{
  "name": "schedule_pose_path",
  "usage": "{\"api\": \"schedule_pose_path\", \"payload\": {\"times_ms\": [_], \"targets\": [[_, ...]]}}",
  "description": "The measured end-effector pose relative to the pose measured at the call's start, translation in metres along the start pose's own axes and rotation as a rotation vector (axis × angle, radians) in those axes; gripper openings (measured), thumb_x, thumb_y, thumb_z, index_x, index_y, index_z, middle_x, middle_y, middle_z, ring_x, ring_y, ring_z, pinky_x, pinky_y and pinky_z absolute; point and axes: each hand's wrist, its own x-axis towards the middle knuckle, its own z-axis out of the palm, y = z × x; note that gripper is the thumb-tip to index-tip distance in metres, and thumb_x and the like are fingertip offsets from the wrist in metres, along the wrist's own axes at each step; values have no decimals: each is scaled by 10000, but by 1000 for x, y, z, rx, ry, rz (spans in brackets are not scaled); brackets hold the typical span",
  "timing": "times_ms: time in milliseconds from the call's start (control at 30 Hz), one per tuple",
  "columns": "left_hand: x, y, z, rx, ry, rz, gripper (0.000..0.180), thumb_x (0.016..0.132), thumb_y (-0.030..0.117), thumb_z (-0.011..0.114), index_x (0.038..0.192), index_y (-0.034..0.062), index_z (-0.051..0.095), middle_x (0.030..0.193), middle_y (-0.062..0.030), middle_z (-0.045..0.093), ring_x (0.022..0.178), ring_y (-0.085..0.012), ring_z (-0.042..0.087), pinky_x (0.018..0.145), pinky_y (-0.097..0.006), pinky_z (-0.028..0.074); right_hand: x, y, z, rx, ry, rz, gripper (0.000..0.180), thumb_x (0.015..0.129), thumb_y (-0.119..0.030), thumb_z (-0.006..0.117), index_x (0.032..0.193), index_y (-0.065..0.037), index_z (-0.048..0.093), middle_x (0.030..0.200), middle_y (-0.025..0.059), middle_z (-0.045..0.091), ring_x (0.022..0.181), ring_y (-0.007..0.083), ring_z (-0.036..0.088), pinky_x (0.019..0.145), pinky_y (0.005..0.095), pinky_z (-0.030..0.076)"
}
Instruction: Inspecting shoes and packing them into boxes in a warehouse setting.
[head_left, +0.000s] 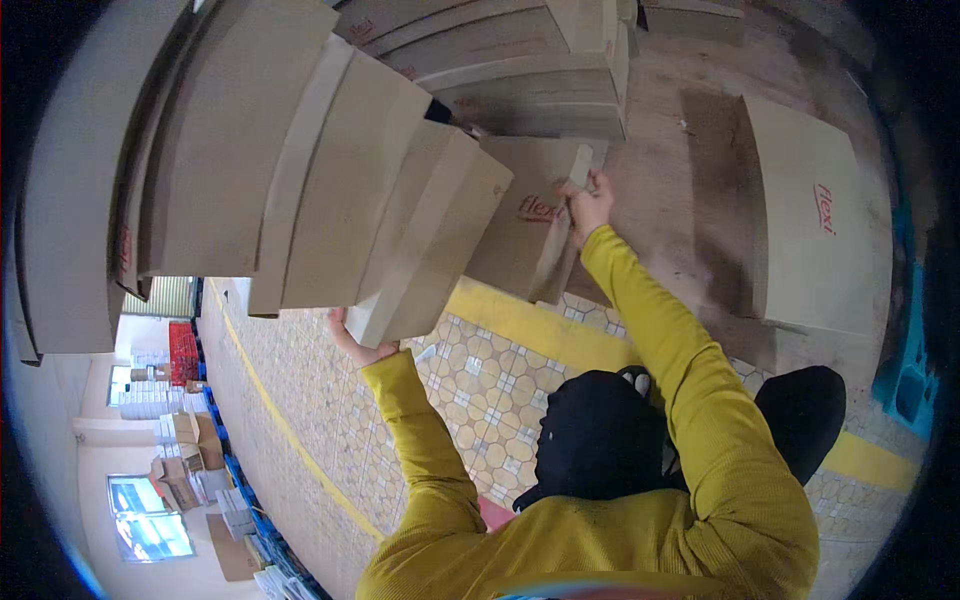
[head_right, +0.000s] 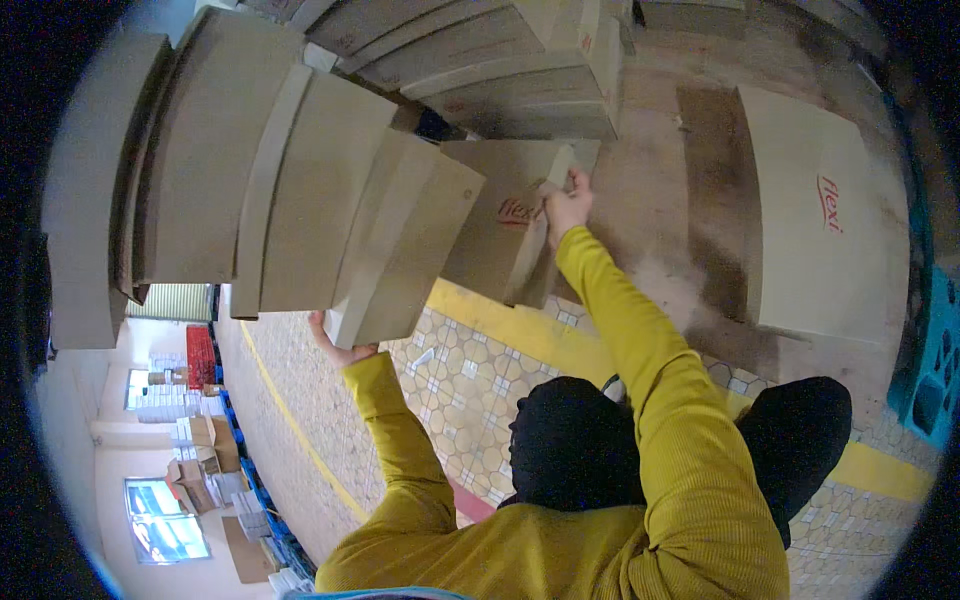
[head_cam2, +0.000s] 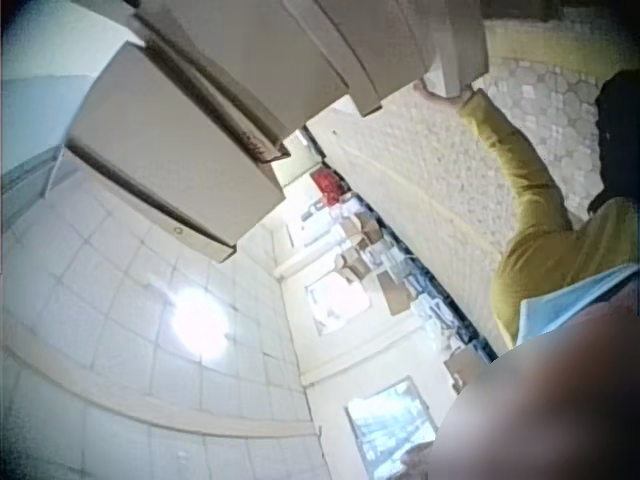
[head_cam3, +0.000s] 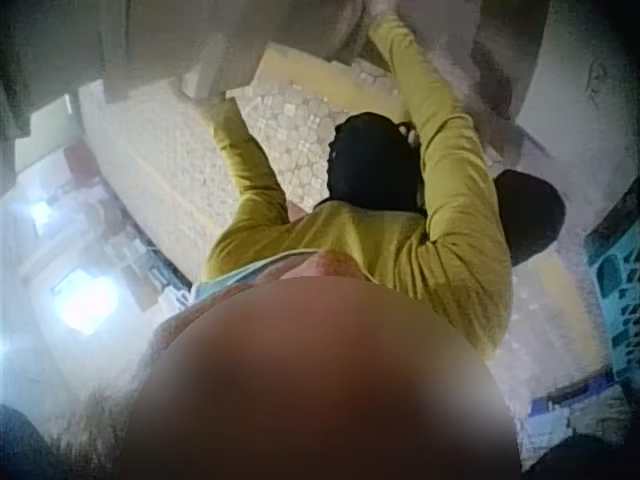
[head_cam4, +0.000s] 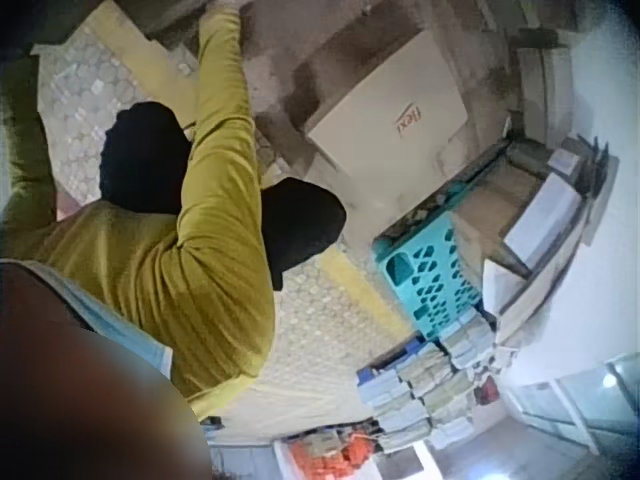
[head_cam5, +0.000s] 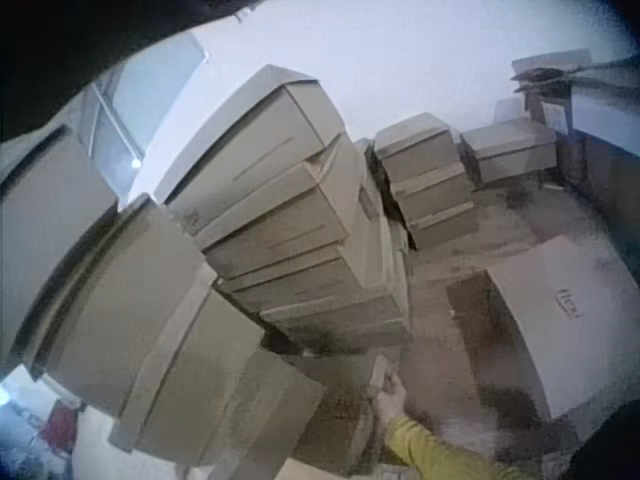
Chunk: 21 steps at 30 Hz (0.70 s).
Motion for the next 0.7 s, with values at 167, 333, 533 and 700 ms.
{"api": "schedule_pose_path", "payload": {"times_ms": [167,333,533,700], "targets": [[5,25,5,5,0,4,415,783,340,539,1079,50,555,1053,-98,600,961,-264,571,809,-422,474,-9,-43,-39,207,-28,115,540,648,122,584,1118,-96,431,879,118,599,701,241,594,498,355,503],[15,37,15,2,-40,8,354,789,318,527,1016,48,564,1024,-87,605,928,-256,581,784,-396,484,-14,-44,-61,259,-82,61,559,655,113,600,1132,-116,419,860,89,601,724,226,600,493,355,506],[-1,14,32,22,52,-7,356,796,306,516,1035,46,562,1018,-103,608,908,-269,592,780,-412,491,-24,-4,-32,-296,-258,164,637,718,21,645,1276,-120,371,908,87,574,789,197,594,618,334,517],[21,-24,7,-3,72,26,420,804,345,497,1094,45,551,1093,-97,586,995,-270,554,838,-420,457,-20,-87,-34,-1363,-469,-548,699,701,-104,675,1332,-142,377,1096,162,509,934,291,563,758,428,458]]}}
